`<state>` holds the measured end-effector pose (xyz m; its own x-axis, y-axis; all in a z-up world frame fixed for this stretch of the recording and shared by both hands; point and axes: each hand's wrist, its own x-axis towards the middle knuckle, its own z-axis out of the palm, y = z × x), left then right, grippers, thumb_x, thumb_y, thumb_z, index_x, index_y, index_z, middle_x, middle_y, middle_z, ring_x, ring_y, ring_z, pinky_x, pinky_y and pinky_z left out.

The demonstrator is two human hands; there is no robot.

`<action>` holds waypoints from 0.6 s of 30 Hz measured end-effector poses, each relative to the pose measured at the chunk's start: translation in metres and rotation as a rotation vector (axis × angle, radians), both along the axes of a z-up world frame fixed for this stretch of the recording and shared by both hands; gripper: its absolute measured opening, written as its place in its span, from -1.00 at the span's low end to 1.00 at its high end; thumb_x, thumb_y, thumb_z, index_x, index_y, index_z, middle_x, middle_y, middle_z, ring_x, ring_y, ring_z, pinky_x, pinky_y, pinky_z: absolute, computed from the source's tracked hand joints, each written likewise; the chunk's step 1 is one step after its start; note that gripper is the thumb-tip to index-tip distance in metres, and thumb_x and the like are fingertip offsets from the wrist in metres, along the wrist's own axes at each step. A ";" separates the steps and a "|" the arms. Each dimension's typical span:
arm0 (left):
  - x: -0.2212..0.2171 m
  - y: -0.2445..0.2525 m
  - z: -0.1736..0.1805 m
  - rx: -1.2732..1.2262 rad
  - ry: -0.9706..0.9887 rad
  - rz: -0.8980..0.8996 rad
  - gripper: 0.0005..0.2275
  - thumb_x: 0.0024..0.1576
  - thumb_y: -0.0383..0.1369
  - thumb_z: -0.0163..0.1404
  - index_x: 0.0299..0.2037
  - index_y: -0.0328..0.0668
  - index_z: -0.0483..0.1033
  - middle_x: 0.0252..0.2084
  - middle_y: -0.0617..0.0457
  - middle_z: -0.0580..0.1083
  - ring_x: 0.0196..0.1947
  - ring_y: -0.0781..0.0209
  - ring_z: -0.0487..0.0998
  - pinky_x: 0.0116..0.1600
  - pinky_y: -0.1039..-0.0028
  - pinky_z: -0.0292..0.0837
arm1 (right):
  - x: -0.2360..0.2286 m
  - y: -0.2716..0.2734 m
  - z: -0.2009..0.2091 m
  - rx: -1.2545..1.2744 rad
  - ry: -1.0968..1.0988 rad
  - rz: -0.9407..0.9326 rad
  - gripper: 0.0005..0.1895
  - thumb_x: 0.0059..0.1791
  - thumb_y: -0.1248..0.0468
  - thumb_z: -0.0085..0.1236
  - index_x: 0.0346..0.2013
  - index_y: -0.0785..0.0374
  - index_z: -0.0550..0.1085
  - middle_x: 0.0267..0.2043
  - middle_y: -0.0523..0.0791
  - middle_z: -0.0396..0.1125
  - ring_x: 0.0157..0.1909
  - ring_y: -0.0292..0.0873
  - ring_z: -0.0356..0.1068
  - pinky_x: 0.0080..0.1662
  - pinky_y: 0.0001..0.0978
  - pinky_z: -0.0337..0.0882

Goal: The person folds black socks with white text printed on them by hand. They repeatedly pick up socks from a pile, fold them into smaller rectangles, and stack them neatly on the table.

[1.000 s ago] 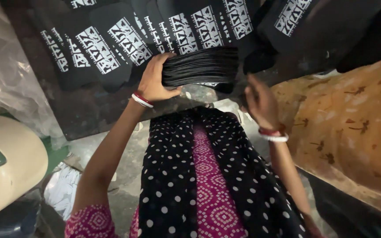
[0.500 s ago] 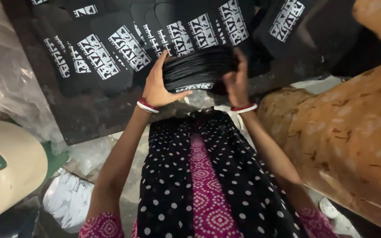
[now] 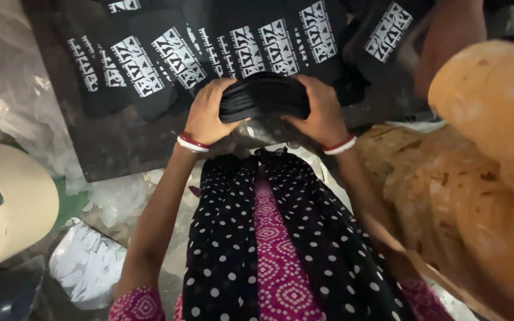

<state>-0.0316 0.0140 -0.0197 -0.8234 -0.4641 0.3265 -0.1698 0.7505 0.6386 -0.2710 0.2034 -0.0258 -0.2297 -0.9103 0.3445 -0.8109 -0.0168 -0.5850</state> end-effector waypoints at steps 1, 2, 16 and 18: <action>0.005 0.003 0.014 -0.001 -0.004 0.008 -0.33 0.00 -0.23 0.38 0.28 -0.19 0.30 0.21 -0.10 0.43 0.22 -0.20 0.44 0.32 0.14 0.35 | 0.004 0.002 0.017 -0.001 -0.004 0.008 -0.07 -0.18 0.12 0.56 0.34 0.30 0.24 0.29 0.07 0.30 0.30 0.18 0.29 0.30 -0.04 0.26; 0.010 0.006 0.027 -0.063 0.016 0.001 -0.31 0.00 -0.25 0.37 0.30 -0.16 0.29 0.25 -0.07 0.42 0.24 -0.16 0.44 0.35 0.14 0.34 | 0.008 0.004 0.034 -0.011 0.019 0.000 -0.08 -0.20 0.14 0.54 0.34 0.29 0.25 0.30 0.06 0.31 0.31 0.17 0.31 0.30 -0.03 0.24; -0.008 0.016 0.058 -0.365 -0.570 0.132 0.05 -0.32 0.05 0.41 0.34 -0.43 0.21 0.25 -0.23 0.30 0.39 -0.17 0.19 0.49 -0.13 -0.15 | 0.025 -0.023 0.042 0.234 0.202 0.053 0.22 -0.36 -0.09 0.58 0.41 0.33 0.17 0.18 0.08 0.24 0.21 0.20 0.22 0.27 0.11 0.18; -0.019 0.020 0.071 -0.525 -0.612 0.104 0.01 -0.42 0.09 0.39 0.19 -0.48 0.31 0.24 -0.27 0.33 0.37 -0.20 0.22 0.45 -0.10 -0.14 | 0.029 -0.026 0.043 0.287 0.281 0.033 0.18 -0.41 -0.19 0.56 0.28 0.35 0.22 0.14 0.09 0.25 0.22 0.18 0.24 0.26 0.18 0.14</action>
